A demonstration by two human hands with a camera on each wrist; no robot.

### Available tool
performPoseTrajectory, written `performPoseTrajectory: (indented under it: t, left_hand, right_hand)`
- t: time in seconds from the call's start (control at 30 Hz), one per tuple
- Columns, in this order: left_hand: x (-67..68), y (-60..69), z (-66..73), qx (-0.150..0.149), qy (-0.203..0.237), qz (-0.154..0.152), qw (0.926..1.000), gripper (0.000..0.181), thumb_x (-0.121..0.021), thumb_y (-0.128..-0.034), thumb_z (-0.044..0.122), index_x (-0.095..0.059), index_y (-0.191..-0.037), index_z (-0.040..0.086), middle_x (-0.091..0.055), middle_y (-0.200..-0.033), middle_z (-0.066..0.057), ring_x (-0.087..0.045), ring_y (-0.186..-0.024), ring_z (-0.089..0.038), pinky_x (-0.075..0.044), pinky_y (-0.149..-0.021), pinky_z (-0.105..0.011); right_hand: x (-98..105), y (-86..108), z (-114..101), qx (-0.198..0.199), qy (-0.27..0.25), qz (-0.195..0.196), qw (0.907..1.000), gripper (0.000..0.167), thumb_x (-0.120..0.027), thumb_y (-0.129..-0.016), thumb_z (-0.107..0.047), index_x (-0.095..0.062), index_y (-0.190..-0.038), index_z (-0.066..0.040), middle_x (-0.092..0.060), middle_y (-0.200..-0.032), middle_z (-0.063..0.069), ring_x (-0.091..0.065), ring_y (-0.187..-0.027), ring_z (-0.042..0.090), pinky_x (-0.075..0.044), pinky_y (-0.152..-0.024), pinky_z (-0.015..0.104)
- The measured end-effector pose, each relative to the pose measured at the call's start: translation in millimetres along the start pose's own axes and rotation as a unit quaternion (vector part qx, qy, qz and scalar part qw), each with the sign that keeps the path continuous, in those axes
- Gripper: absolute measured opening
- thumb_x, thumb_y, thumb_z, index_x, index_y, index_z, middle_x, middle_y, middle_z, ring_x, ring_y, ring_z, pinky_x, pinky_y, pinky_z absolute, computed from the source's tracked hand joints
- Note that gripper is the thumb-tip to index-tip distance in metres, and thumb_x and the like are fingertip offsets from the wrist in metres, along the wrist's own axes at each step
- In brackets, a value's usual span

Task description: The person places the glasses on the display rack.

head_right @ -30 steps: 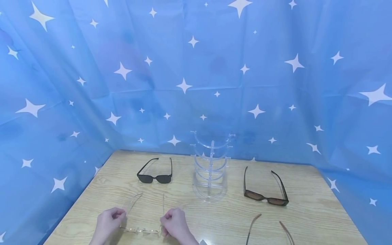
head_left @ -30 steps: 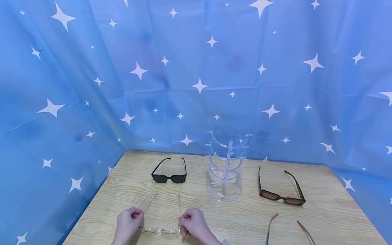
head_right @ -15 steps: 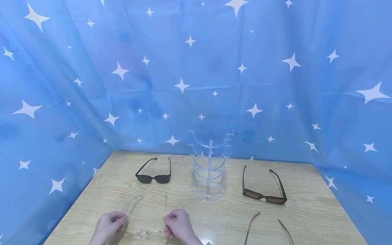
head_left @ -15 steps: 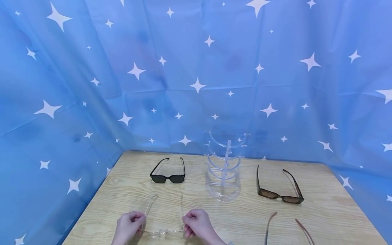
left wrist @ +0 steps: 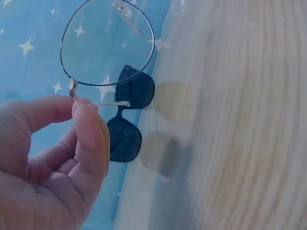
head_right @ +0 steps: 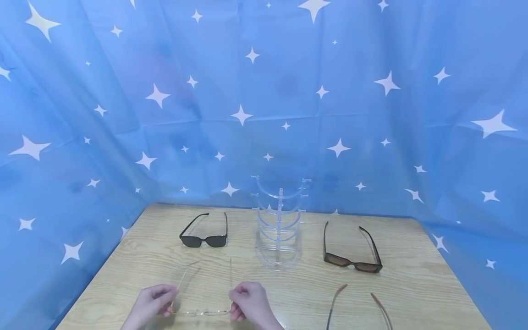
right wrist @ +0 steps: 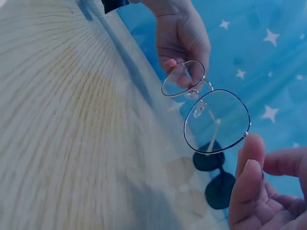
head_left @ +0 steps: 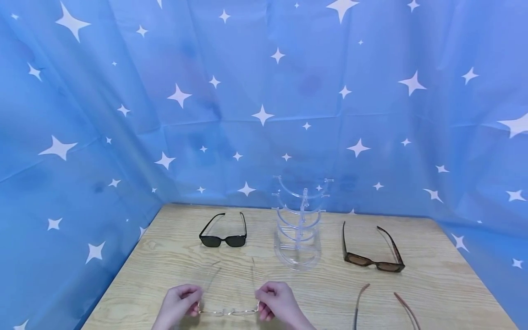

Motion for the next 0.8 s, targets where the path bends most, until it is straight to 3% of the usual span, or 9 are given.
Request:
performPoseTrajectory:
  t: [0.47,0.8]
  left_hand:
    - [-37.4,-2.4,19.1,-0.013,0.057,-0.095,0.9938,0.037,-0.059,-0.0887,0.006,-0.048,-0.107,-0.025,-0.058,-0.07,-0.003,-0.058,-0.056,-0.007,-0.052,-0.053,-0.019]
    - [-65.0,-7.6,31.5,-0.028,0.058,-0.11,0.9918,0.032,-0.059,-0.0886,0.002,-0.05,-0.105,-0.024,-0.058,-0.07,-0.005,-0.058,-0.054,-0.007,-0.052,-0.052,-0.019]
  right_hand:
    - [29,18.7,-9,0.009,0.012,0.004,0.9999,0.028,-0.058,-0.089,-0.007,-0.053,-0.089,0.02,-0.059,-0.058,0.001,-0.053,-0.043,0.003,-0.044,-0.042,0.014]
    - [53,31.8,-12,-0.002,0.013,0.015,0.9998,0.03,-0.057,-0.09,-0.007,-0.051,-0.093,0.022,-0.058,-0.06,0.001,-0.054,-0.045,0.004,-0.046,-0.044,0.015]
Point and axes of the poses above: each hand's wrist, its own y-axis away from the middle knuckle, its own x-axis out of the back of the hand, z = x × y, the point moved 9 cm from there along -y, towards the middle knuckle
